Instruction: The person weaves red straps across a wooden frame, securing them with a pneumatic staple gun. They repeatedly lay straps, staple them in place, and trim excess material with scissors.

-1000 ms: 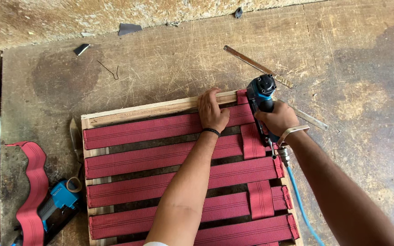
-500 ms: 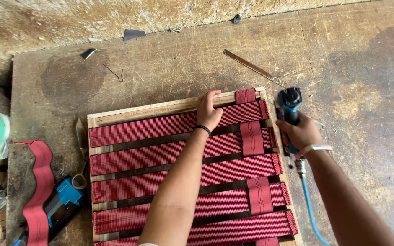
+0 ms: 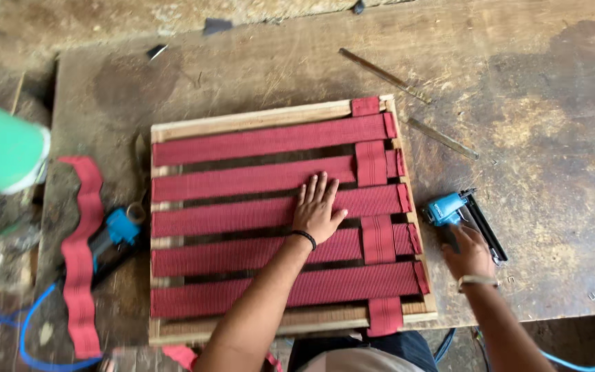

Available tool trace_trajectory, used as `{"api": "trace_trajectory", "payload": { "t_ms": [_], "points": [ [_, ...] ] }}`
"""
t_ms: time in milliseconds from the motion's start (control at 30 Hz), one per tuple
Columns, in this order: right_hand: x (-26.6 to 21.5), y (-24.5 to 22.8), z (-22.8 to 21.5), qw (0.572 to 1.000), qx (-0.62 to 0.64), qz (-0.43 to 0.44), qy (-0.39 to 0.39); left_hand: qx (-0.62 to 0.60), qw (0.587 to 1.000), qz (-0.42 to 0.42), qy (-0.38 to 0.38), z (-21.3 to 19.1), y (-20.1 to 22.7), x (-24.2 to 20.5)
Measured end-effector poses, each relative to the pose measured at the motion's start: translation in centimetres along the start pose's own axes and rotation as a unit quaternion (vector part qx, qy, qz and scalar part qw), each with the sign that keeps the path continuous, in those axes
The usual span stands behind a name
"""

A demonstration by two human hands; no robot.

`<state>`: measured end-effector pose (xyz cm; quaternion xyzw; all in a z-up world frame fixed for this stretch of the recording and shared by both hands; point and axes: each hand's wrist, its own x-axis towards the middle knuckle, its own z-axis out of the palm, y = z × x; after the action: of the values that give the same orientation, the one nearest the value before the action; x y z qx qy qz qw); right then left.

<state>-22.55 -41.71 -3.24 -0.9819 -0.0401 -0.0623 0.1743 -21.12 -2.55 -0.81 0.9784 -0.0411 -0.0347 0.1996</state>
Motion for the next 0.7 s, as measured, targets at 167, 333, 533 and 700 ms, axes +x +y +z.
{"api": "trace_trajectory", "payload": {
  "t_ms": [167,333,533,700],
  "points": [
    [-10.7,-3.1,-1.5,0.961,0.238,0.107,-0.090,-0.004,0.998,-0.061,-0.015,0.8,1.0,-6.6],
    [-16.3,-1.5,-2.7,0.955,0.167,0.179,-0.170,-0.090,0.976,-0.151,0.131,5.4,5.4,-12.5],
    [-19.2,-0.9,-2.0,0.771,0.440,0.181,-0.424,-0.331,0.853,-0.238,0.325,11.8,13.5,-20.0],
    [-20.9,-6.0,1.7,0.760,0.514,0.182,-0.353,-0.398,0.842,-0.261,0.254,12.6,14.7,-23.2]
  ]
}}
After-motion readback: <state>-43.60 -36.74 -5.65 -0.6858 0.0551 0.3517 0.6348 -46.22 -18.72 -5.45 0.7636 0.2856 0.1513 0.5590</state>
